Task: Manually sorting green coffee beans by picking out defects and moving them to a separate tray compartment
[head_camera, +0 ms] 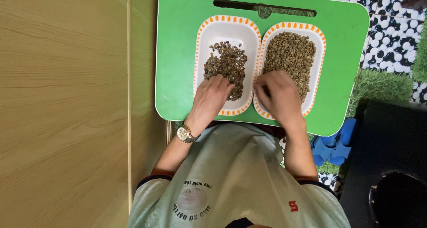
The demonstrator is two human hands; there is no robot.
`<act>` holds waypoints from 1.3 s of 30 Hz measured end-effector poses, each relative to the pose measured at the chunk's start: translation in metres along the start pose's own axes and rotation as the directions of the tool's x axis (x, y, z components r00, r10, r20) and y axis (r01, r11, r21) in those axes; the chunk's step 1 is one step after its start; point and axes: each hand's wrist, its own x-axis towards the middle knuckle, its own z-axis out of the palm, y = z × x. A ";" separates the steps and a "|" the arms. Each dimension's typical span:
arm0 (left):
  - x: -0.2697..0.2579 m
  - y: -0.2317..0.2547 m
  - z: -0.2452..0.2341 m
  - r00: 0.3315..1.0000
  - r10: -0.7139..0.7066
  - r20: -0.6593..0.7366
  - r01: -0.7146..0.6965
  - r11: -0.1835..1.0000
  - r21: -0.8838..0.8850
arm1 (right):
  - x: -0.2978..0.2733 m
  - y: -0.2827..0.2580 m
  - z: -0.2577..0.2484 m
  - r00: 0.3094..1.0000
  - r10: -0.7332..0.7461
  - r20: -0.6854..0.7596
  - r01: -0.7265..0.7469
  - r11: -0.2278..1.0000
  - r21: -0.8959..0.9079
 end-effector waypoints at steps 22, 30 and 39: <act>0.032 0.031 0.019 0.966 0.258 -0.026 -0.259 0.958 -0.119 | -0.038 0.038 -0.030 0.977 0.177 -0.117 -0.176 0.984 0.022; 0.035 -0.023 -0.028 0.991 -0.126 -0.034 0.129 0.986 0.104 | -0.013 0.005 -0.025 0.976 0.207 -0.064 -0.207 0.978 0.010; 0.044 -0.026 -0.032 0.992 -0.094 0.086 0.079 0.984 0.159 | -0.012 0.006 -0.023 0.978 0.203 -0.050 -0.203 0.979 0.002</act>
